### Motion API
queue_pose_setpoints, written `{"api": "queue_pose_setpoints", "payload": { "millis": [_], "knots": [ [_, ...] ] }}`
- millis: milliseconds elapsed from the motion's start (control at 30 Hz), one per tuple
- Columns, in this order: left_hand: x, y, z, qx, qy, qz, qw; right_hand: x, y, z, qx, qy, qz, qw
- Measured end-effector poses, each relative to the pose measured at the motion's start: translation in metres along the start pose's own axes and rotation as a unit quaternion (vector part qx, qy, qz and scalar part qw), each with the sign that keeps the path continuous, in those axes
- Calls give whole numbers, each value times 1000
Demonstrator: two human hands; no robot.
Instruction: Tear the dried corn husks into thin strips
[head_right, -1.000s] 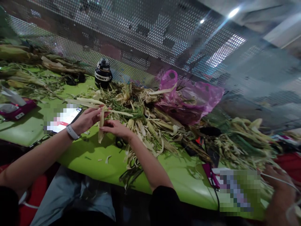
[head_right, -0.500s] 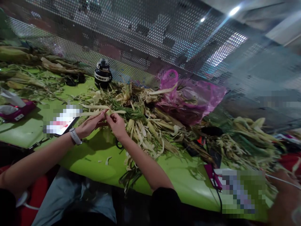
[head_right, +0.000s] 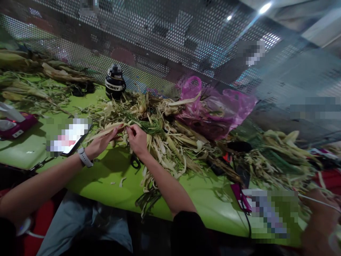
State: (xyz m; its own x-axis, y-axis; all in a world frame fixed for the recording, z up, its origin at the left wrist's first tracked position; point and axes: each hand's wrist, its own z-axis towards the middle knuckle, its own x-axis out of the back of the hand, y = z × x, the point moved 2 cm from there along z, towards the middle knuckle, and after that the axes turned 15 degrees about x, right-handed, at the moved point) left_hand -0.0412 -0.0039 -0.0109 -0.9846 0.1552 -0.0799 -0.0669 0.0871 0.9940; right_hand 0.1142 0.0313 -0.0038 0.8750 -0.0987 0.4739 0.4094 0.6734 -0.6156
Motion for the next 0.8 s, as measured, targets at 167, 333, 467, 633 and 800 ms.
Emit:
{"api": "queue_pose_setpoints", "payload": {
  "millis": [167, 333, 467, 633, 800],
  "knots": [
    [5, 9, -2, -55, 48, 52, 996, -1, -8, -1, 13, -74, 72, 995],
    [10, 12, -1, -53, 138, 85, 985, -11, -23, -8, 36, -128, 137, 982],
    [7, 13, -2, -67, 71, 63, 993, -16, -24, -11, -11, -128, 188, 974],
    [7, 11, -2, -46, 70, 21, 996, -16, -23, -11, -55, -153, 184, 969],
    [7, 14, -2, -14, 16, -65, 998, -18, -27, -12, -97, -199, 256, 941]
  ]
}}
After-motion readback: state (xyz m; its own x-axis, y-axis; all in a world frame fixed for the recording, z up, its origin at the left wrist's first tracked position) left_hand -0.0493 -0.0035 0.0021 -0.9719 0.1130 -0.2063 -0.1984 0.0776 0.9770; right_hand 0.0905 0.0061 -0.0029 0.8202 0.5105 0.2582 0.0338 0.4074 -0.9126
